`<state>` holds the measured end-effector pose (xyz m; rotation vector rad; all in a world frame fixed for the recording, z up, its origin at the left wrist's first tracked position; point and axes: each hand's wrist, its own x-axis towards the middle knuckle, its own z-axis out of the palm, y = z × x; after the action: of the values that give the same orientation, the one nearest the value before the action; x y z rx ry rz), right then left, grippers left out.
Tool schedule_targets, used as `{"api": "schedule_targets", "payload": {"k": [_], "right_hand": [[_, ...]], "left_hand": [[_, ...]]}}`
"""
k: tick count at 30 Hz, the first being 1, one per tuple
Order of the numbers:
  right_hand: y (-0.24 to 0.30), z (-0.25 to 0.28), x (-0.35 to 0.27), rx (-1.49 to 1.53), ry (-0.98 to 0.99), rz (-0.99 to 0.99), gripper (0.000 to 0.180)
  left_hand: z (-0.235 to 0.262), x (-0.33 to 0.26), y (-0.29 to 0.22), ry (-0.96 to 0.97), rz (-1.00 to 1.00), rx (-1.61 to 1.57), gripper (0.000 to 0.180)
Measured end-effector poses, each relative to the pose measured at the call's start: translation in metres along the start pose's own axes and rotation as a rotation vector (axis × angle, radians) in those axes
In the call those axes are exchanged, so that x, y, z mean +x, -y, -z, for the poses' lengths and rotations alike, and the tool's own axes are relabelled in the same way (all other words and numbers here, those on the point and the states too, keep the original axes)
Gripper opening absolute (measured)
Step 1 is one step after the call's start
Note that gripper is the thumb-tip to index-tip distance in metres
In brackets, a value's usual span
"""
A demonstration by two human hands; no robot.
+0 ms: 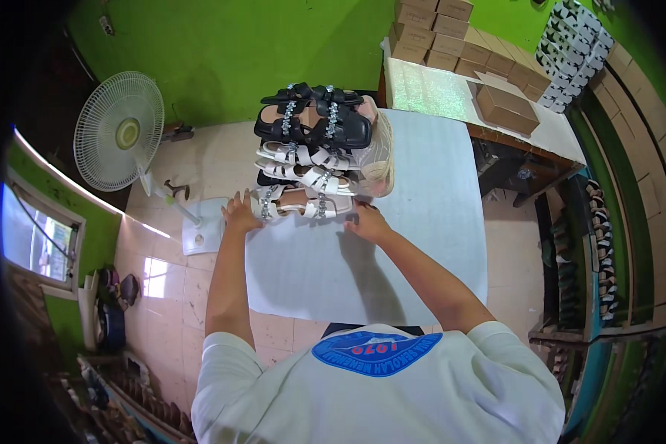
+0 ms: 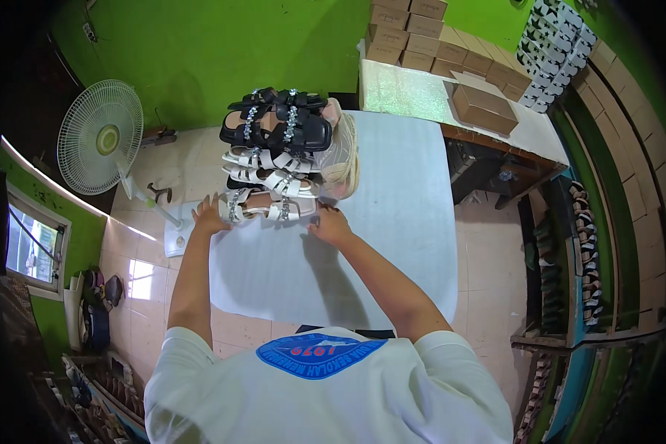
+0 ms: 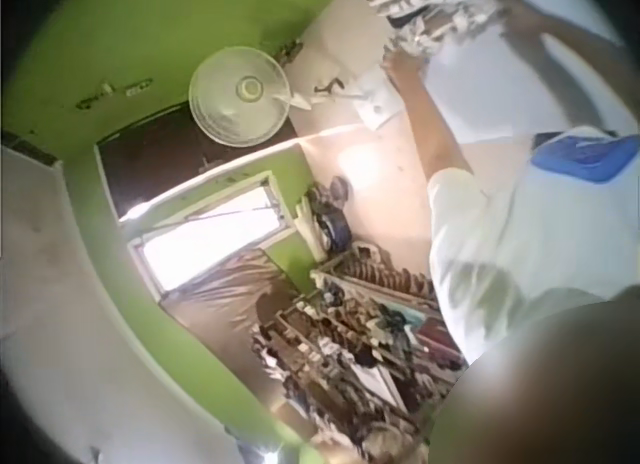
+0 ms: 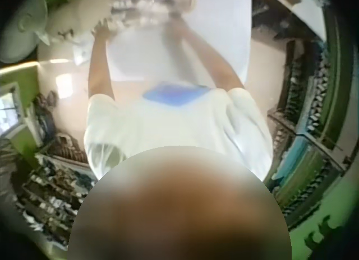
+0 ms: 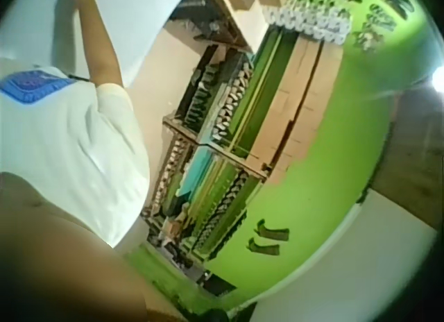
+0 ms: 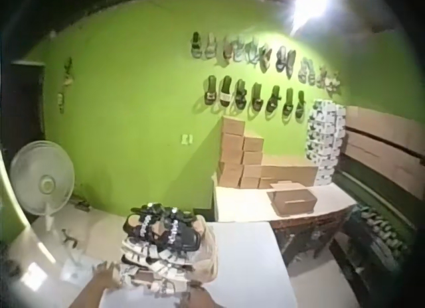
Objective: Packaging sandals into boxes and stacking the finished boxes on a shelf.
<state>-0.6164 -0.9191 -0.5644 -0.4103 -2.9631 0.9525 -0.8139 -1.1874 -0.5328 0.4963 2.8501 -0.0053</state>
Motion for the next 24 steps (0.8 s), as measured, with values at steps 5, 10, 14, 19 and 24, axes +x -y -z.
{"api": "schedule_targets", "payload": {"k": [5, 10, 14, 19, 24], "right_hand": [[0.006, -0.013, 0.025, -0.226, -0.097, -0.007, 0.094], [0.015, -0.018, 0.022, -0.071, -0.102, -0.066, 0.093], [0.018, -0.021, -0.003, -0.092, -0.182, 0.018, 0.081], [0.003, -0.017, -0.035, -0.082, -0.143, 0.027, 0.075], [-0.021, -0.005, -0.081, -0.100, -0.179, 0.177, 0.077]], "left_hand": [[0.007, 0.031, 0.008, 0.177, -0.074, 0.057, 0.111], [0.004, 0.022, 0.015, 0.071, -0.171, -0.026, 0.100], [-0.004, -0.008, 0.017, -0.033, -0.307, -0.099, 0.092], [-0.009, -0.050, 0.009, -0.016, -0.356, -0.153, 0.084], [-0.020, -0.080, -0.004, -0.040, -0.457, -0.231, 0.078]]}}
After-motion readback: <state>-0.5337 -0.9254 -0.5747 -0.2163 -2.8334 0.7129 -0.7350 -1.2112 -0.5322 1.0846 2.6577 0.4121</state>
